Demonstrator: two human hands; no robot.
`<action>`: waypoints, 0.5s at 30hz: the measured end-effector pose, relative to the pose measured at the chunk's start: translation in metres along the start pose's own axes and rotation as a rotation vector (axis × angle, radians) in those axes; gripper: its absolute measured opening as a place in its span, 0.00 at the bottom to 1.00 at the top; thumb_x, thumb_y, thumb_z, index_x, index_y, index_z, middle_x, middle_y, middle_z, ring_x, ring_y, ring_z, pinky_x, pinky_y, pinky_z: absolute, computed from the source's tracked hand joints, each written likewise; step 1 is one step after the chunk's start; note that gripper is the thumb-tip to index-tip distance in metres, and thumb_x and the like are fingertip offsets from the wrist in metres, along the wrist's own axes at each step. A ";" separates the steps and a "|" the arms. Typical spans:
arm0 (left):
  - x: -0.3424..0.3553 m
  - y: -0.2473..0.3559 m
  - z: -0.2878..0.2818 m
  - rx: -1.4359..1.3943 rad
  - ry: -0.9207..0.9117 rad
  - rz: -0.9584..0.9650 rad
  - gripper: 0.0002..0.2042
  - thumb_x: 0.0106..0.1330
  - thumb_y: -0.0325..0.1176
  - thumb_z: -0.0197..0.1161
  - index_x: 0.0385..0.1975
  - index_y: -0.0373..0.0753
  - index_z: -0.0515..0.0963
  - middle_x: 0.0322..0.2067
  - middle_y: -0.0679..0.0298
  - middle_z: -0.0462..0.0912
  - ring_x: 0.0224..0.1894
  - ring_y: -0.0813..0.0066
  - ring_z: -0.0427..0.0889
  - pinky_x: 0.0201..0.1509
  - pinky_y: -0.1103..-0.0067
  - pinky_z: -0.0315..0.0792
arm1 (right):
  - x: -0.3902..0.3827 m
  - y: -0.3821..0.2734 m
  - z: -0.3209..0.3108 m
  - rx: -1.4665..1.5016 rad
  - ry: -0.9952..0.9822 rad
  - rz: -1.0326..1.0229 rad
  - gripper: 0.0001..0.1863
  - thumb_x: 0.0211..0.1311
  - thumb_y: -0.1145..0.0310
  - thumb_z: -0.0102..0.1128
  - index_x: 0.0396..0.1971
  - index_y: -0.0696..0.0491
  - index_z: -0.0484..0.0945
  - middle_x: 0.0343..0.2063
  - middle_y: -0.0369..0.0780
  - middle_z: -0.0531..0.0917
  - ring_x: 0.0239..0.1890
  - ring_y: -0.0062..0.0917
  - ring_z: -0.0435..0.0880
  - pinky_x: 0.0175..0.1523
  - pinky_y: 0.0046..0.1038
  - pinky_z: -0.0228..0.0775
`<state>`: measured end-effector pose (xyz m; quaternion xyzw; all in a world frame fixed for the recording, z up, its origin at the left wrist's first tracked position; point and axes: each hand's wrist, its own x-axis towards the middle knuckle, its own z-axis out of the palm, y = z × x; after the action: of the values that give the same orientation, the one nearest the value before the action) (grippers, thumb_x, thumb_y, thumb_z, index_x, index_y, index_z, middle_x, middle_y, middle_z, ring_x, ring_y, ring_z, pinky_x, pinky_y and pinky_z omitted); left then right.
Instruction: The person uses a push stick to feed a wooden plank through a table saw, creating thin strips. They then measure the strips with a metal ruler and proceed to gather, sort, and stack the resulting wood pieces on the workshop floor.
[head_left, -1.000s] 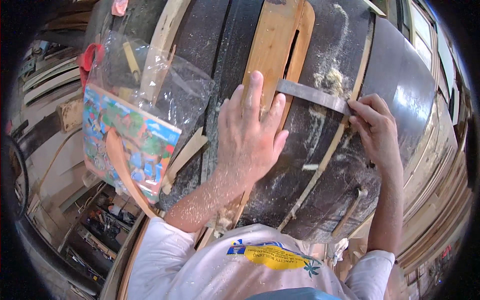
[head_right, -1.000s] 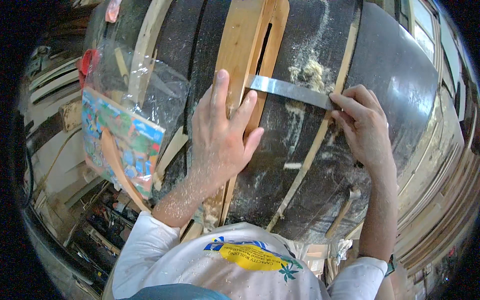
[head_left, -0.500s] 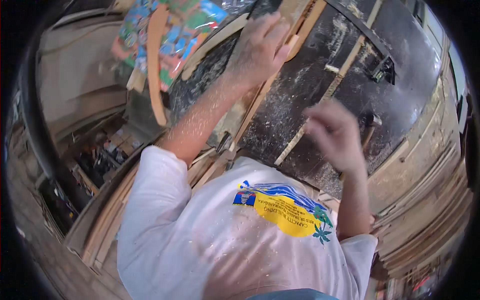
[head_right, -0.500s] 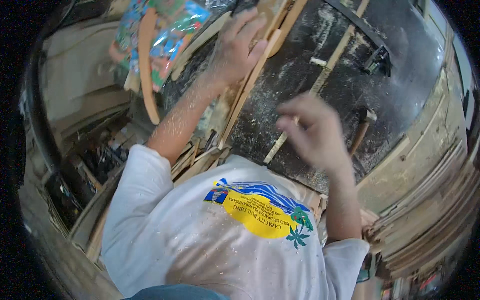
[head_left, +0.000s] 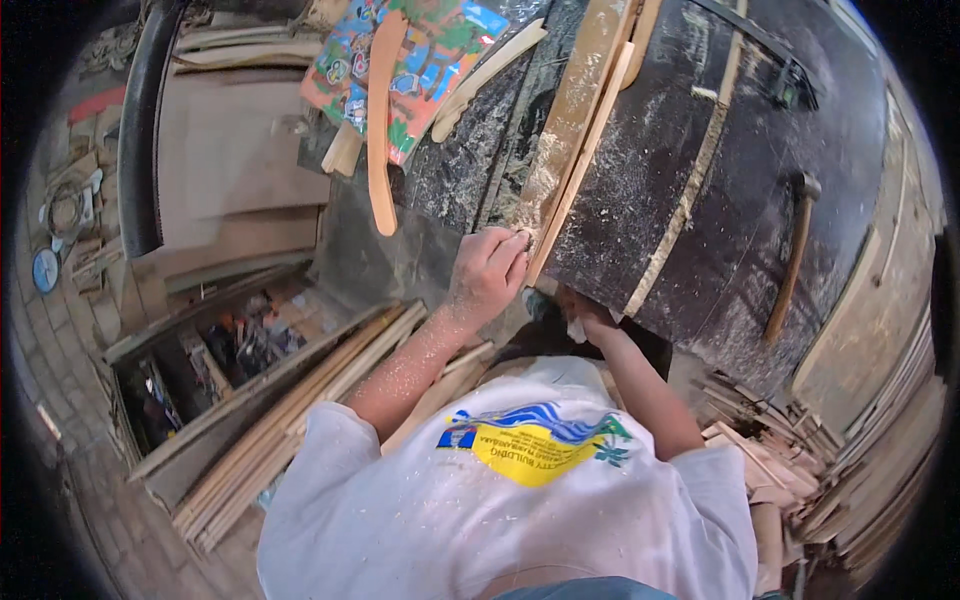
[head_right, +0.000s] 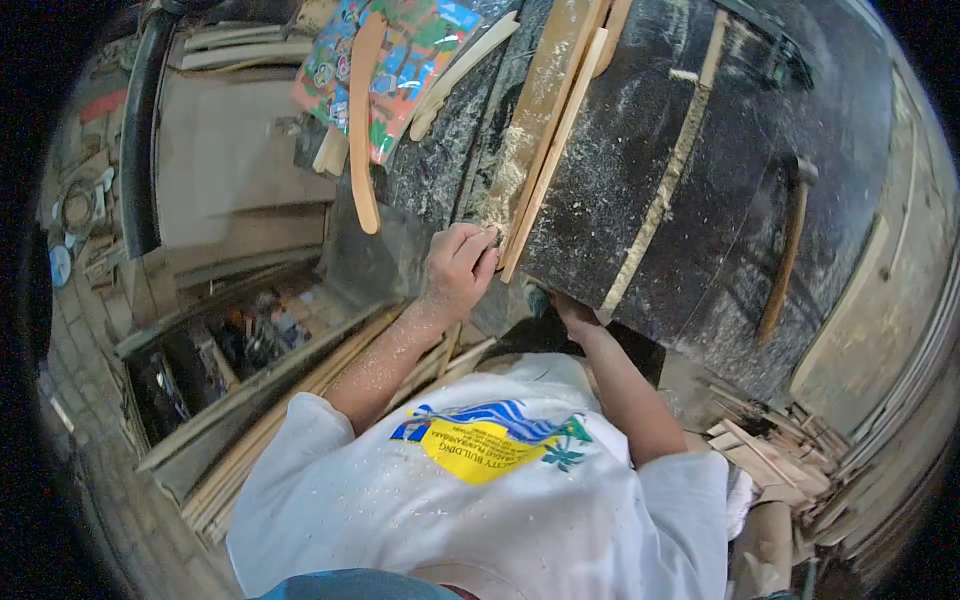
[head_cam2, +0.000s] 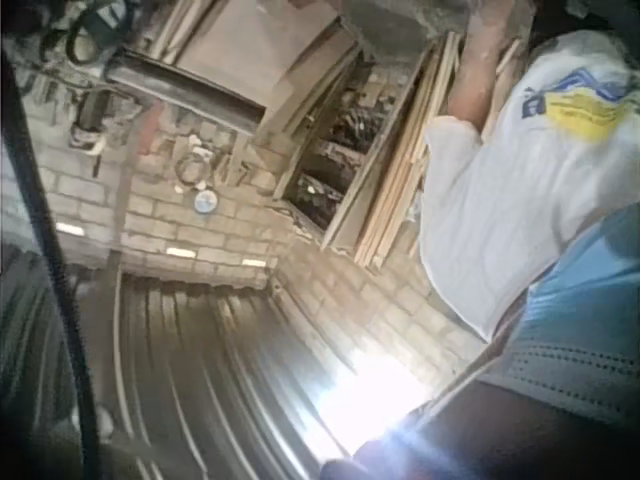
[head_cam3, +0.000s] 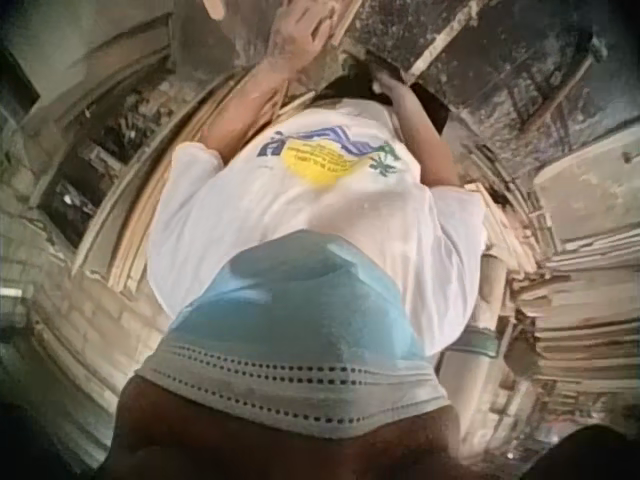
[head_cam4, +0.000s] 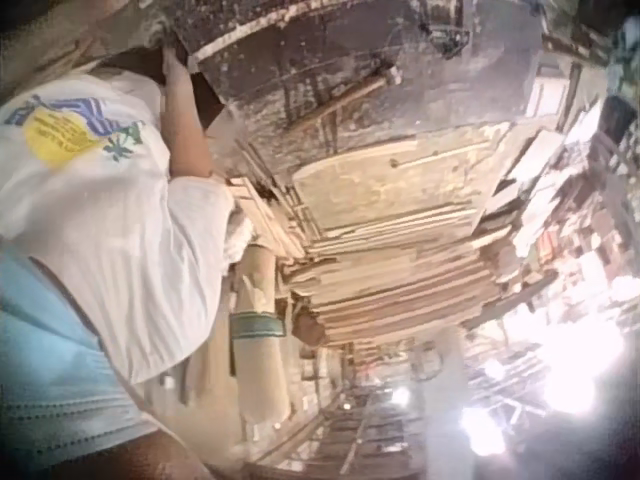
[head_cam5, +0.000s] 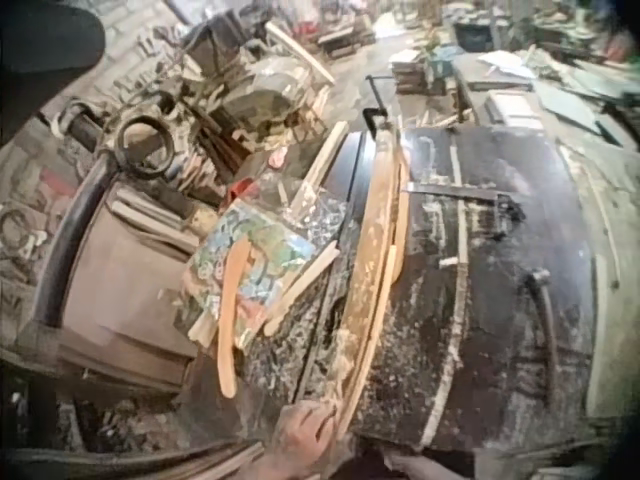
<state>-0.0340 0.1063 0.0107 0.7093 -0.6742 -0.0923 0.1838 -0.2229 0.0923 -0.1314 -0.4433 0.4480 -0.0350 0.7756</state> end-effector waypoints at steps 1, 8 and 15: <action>-0.003 -0.005 0.003 -0.007 0.038 0.062 0.15 0.58 0.27 0.66 0.46 0.37 0.81 0.41 0.59 0.80 0.43 0.59 0.79 0.48 0.65 0.71 | 0.019 0.008 0.007 0.004 0.118 -0.079 0.21 0.73 0.57 0.54 0.57 0.56 0.75 0.51 0.46 0.81 0.45 0.33 0.82 0.53 0.34 0.75; -0.014 -0.020 0.011 0.098 0.167 0.237 0.15 0.59 0.26 0.62 0.48 0.36 0.80 0.45 0.60 0.80 0.54 0.60 0.77 0.60 0.64 0.67 | 0.097 0.053 0.065 -0.123 0.544 -0.495 0.22 0.73 0.57 0.55 0.58 0.56 0.75 0.52 0.45 0.81 0.48 0.32 0.81 0.55 0.34 0.74; -0.016 -0.027 0.022 0.087 0.260 0.297 0.16 0.57 0.26 0.62 0.48 0.37 0.80 0.44 0.61 0.80 0.53 0.61 0.77 0.60 0.64 0.66 | 0.114 0.080 0.110 -0.332 0.744 -0.734 0.22 0.72 0.57 0.56 0.59 0.55 0.74 0.53 0.43 0.80 0.50 0.31 0.80 0.56 0.34 0.73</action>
<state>-0.0186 0.1200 -0.0222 0.6153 -0.7454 0.0572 0.2500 -0.1032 0.1616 -0.2420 -0.6446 0.5076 -0.3865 0.4213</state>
